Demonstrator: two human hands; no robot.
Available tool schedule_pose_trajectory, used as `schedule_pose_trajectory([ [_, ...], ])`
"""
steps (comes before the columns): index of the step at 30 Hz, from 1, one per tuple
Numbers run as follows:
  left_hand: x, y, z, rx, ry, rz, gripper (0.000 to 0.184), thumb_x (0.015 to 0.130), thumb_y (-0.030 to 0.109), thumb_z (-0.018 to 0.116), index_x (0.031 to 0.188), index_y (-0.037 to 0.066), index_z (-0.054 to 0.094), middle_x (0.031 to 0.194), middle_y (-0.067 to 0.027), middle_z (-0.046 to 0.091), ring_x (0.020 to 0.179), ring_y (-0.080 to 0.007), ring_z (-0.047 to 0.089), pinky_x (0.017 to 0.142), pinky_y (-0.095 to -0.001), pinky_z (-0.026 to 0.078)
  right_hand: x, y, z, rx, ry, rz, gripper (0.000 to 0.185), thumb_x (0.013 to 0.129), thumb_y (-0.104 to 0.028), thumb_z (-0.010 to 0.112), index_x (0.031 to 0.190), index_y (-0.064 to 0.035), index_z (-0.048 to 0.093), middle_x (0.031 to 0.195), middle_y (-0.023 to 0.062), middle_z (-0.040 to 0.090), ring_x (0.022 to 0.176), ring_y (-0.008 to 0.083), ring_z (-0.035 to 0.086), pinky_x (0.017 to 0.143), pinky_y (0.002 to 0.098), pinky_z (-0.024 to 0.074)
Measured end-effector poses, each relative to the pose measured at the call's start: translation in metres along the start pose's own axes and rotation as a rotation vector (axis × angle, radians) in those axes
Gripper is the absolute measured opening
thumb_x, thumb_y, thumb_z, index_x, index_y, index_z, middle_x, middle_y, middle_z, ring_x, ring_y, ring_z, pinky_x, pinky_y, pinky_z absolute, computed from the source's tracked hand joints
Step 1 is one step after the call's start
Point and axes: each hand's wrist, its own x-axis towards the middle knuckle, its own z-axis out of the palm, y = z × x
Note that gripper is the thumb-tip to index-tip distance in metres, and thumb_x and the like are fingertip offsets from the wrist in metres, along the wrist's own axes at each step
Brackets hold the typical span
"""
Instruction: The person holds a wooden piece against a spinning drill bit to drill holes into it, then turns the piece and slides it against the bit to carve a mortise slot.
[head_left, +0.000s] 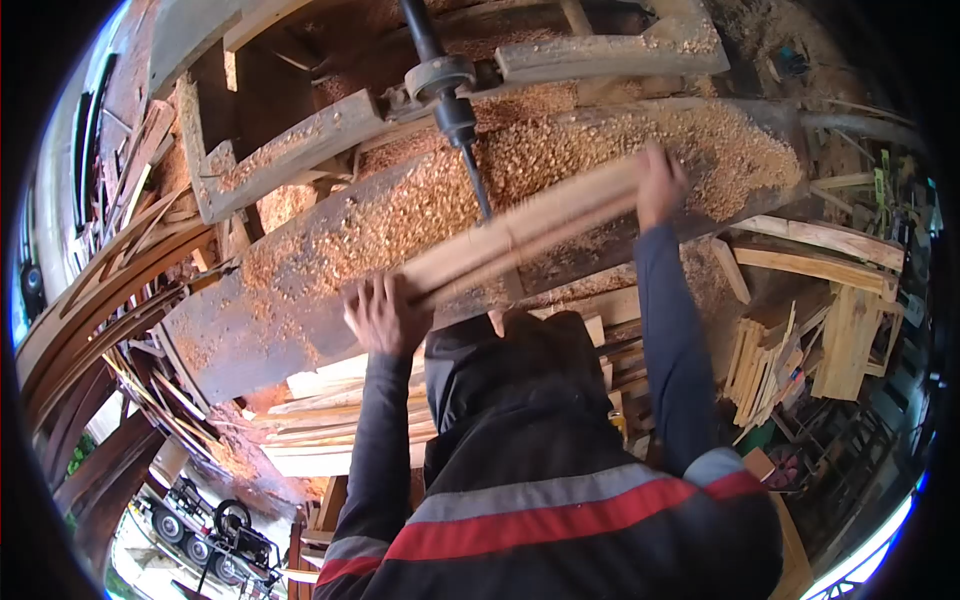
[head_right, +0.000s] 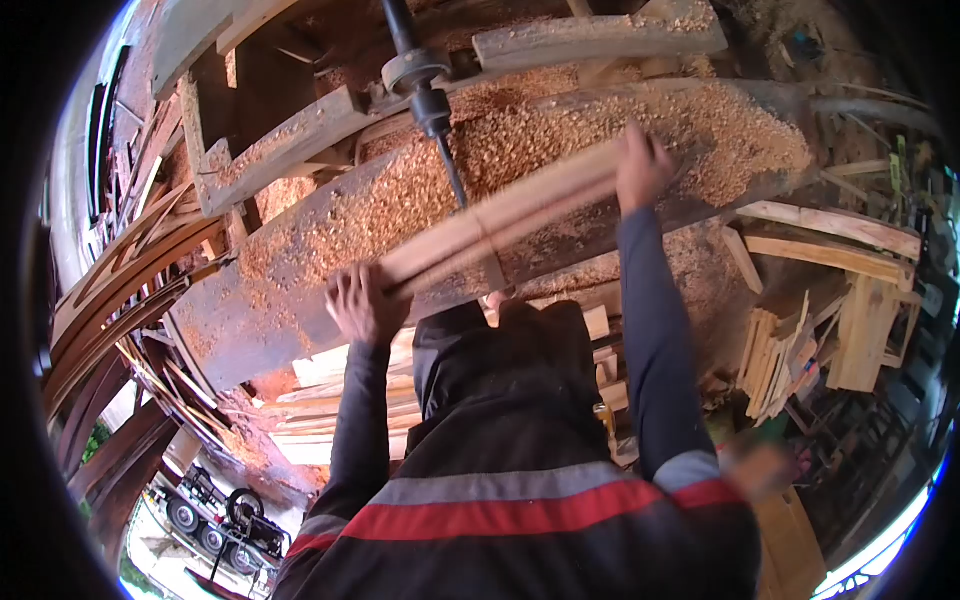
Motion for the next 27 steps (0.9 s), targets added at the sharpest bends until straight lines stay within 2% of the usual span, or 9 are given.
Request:
schedule_pose_trajectory([
  [3, 0.000, 0.020, -0.009, -0.057, -0.027, -0.109, 0.062, 0.059, 0.040, 0.089, 0.109, 0.014, 0.061, 0.103, -0.0079, 0.063, 0.096, -0.0292, 0.058, 0.082, -0.0452, 0.039, 0.024, -0.010, 0.025, 0.287, -0.106, 0.083, 0.032, 0.095, -0.025, 0.070, 0.102, 0.0061, 0.074, 0.087, 0.0095, 0.074, 0.082, 0.0169, 0.067, 0.079, 0.0303, 0.0515],
  [4, 0.001, 0.023, -0.008, -0.079, -0.038, -0.123, 0.063, 0.059, 0.039, 0.089, 0.111, 0.014, 0.061, 0.105, -0.0080, 0.063, 0.098, -0.0299, 0.058, 0.083, -0.0461, 0.039, 0.003, -0.048, 0.017, 0.151, -0.055, 0.134, 0.033, 0.095, -0.026, 0.071, 0.100, 0.0067, 0.074, 0.087, 0.0093, 0.074, 0.081, 0.0167, 0.067, 0.078, 0.0289, 0.0517],
  [6, -0.006, 0.019, -0.006, -0.111, -0.052, -0.125, 0.068, 0.058, 0.037, 0.089, 0.115, 0.012, 0.060, 0.114, -0.0087, 0.064, 0.106, -0.0314, 0.058, 0.087, -0.0486, 0.040, 0.027, 0.029, 0.001, -0.031, -0.078, -0.111, 0.032, 0.093, -0.024, 0.072, 0.098, 0.0070, 0.074, 0.087, 0.0102, 0.075, 0.077, 0.0167, 0.068, 0.079, 0.0294, 0.0524],
  [7, -0.004, 0.017, -0.005, -0.115, -0.064, -0.113, 0.069, 0.059, 0.038, 0.088, 0.116, 0.012, 0.060, 0.119, -0.0099, 0.064, 0.109, -0.0318, 0.058, 0.090, -0.0494, 0.040, 0.017, 0.008, 0.005, 0.276, -0.033, 0.107, 0.028, 0.092, -0.022, 0.071, 0.096, 0.0061, 0.074, 0.086, 0.0118, 0.074, 0.078, 0.0178, 0.068, 0.082, 0.0318, 0.0525],
  [8, 0.002, 0.016, -0.006, -0.120, -0.076, -0.117, 0.068, 0.060, 0.038, 0.087, 0.116, 0.012, 0.059, 0.119, -0.0097, 0.064, 0.109, -0.0314, 0.058, 0.091, -0.0489, 0.040, 0.027, 0.022, 0.009, 0.143, -0.025, 0.010, 0.032, 0.093, -0.026, 0.068, 0.083, 0.0041, 0.070, 0.082, 0.0102, 0.071, 0.085, 0.0203, 0.069, 0.082, 0.0331, 0.0521],
  [13, -0.012, 0.021, -0.008, -0.199, -0.138, -0.174, 0.064, 0.065, 0.035, 0.080, 0.120, 0.014, 0.057, 0.112, -0.0055, 0.063, 0.107, -0.0262, 0.058, 0.091, -0.0465, 0.039, 0.036, -0.009, 0.041, 0.192, -0.106, -0.030, 0.029, 0.092, -0.020, 0.068, 0.072, -0.0002, 0.064, 0.081, 0.0115, 0.072, 0.083, 0.0222, 0.069, 0.084, 0.0339, 0.0514],
  [15, -0.020, 0.006, -0.014, -0.205, -0.104, -0.160, 0.048, 0.075, 0.030, 0.071, 0.120, 0.017, 0.059, 0.113, -0.0019, 0.063, 0.103, -0.0229, 0.059, 0.089, -0.0435, 0.038, 0.033, -0.006, 0.040, 0.239, -0.077, -0.027, 0.027, 0.092, -0.019, 0.067, 0.072, -0.0010, 0.064, 0.077, 0.0112, 0.071, 0.084, 0.0216, 0.069, 0.086, 0.0341, 0.0509],
  [19, -0.050, -0.043, -0.021, -0.043, -0.086, -0.134, 0.045, 0.084, 0.035, 0.066, 0.124, 0.016, 0.062, 0.118, -0.0018, 0.068, 0.100, -0.0182, 0.062, 0.083, -0.0387, 0.040, -0.027, -0.001, 0.052, 0.252, -0.048, 0.006, 0.022, 0.090, -0.013, 0.066, 0.072, -0.0019, 0.064, 0.078, 0.0098, 0.071, 0.080, 0.0196, 0.066, 0.086, 0.0359, 0.0505],
  [27, -0.084, -0.120, -0.043, -0.107, -0.129, -0.102, 0.043, 0.077, 0.031, 0.075, 0.114, 0.013, 0.062, 0.111, -0.0065, 0.069, 0.093, -0.0295, 0.063, 0.086, -0.0466, 0.041, -0.130, -0.021, 0.075, 0.441, -0.059, 0.107, 0.022, 0.096, -0.011, 0.066, 0.079, 0.0031, 0.069, 0.079, 0.0071, 0.070, 0.078, 0.0133, 0.063, 0.077, 0.0275, 0.0504],
])
